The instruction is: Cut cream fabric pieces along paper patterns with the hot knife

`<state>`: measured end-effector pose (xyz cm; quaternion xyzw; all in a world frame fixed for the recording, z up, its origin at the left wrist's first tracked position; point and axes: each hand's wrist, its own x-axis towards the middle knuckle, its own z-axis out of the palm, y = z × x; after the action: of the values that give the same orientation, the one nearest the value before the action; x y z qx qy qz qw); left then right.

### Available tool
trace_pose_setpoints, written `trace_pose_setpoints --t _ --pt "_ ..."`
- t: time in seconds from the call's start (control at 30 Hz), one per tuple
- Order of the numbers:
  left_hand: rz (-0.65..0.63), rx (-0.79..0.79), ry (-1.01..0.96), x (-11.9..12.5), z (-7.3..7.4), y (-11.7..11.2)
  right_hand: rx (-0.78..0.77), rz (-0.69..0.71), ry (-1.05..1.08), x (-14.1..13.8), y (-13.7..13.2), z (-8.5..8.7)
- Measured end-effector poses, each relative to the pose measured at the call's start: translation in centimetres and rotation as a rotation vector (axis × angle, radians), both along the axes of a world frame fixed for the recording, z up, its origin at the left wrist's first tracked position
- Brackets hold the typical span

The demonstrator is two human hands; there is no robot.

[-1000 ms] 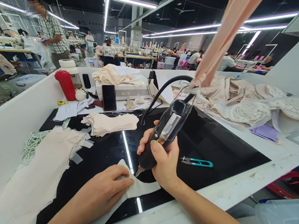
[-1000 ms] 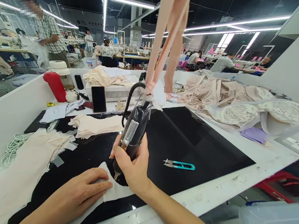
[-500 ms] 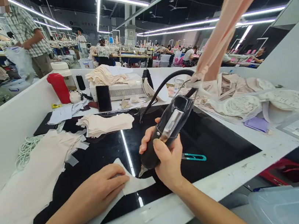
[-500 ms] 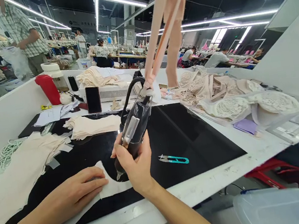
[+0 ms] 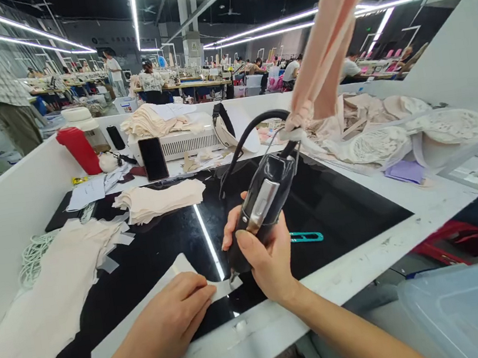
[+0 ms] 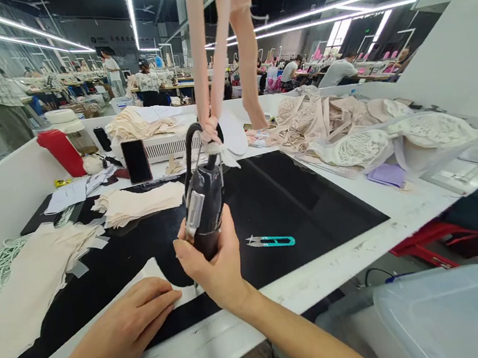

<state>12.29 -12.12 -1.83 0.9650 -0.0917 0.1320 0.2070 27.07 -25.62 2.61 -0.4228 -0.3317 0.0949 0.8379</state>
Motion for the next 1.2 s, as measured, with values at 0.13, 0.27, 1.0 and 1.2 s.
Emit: trace_pose_setpoints --t 0.13,0.27,1.0,1.2 --pt "0.006 -0.007 -0.015 -0.4 -0.2 0.2 0.019 0.032 0.048 -0.2 0.4 0.4" --pt "0.002 -0.009 -0.039 -0.6 -0.2 0.3 0.055 0.057 0.06 -0.6 1.1 0.9" --pt "0.012 -0.017 0.02 -0.8 -0.4 0.1 0.033 0.062 0.051 -1.0 2.8 1.0" --pt "0.001 -0.034 0.007 -0.9 -0.6 0.1 0.011 0.056 0.03 -1.2 3.2 0.8"
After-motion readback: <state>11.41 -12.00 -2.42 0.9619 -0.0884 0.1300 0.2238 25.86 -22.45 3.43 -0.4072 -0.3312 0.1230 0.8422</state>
